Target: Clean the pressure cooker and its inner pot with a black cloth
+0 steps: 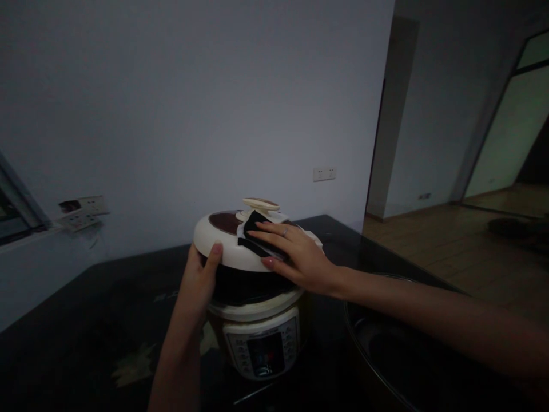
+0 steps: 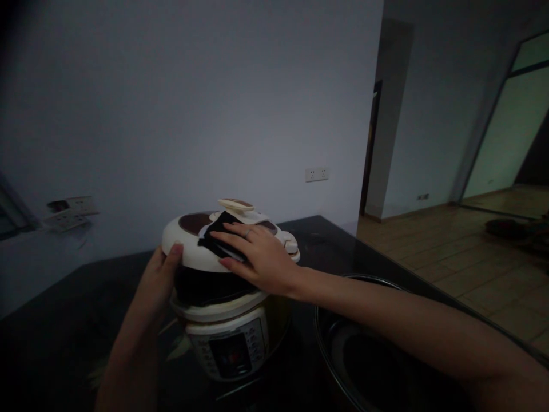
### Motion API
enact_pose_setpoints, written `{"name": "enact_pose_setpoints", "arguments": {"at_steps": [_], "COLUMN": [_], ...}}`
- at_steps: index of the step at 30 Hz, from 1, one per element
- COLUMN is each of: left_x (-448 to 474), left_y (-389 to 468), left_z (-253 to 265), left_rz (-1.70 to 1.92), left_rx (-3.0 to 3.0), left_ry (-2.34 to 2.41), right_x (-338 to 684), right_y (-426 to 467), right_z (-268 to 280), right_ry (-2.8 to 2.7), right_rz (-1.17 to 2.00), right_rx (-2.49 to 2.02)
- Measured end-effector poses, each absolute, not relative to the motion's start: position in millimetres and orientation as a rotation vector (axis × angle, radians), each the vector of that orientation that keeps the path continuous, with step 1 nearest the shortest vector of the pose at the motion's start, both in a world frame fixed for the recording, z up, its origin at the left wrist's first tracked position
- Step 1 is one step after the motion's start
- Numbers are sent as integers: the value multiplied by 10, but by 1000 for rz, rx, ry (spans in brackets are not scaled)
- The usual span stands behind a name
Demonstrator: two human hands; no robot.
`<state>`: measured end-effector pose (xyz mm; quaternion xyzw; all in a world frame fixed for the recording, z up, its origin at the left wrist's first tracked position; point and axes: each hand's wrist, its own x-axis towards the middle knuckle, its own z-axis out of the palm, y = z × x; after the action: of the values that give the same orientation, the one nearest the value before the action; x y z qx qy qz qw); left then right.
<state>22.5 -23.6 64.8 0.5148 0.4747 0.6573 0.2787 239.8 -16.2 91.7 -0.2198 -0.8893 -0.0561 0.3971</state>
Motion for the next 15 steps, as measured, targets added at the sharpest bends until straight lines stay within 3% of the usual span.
{"name": "enact_pose_setpoints", "arguments": {"at_steps": [4,11,15], "left_x": [204,194,208], "left_y": [-227,-220,-231], "left_z": [636,614,638], "left_rz": [1737,1740,1739], "left_rx": [1379,1376,1372], "left_ry": [1337,1348,1329], "right_x": [2566,2725,2493], "right_y": [-124,369,716], "right_z": [955,1533,1547], "right_ry": [-2225,-1644,-1812], "right_rz": [-76,42,158], "right_rx": [-399,-712,-705]}}
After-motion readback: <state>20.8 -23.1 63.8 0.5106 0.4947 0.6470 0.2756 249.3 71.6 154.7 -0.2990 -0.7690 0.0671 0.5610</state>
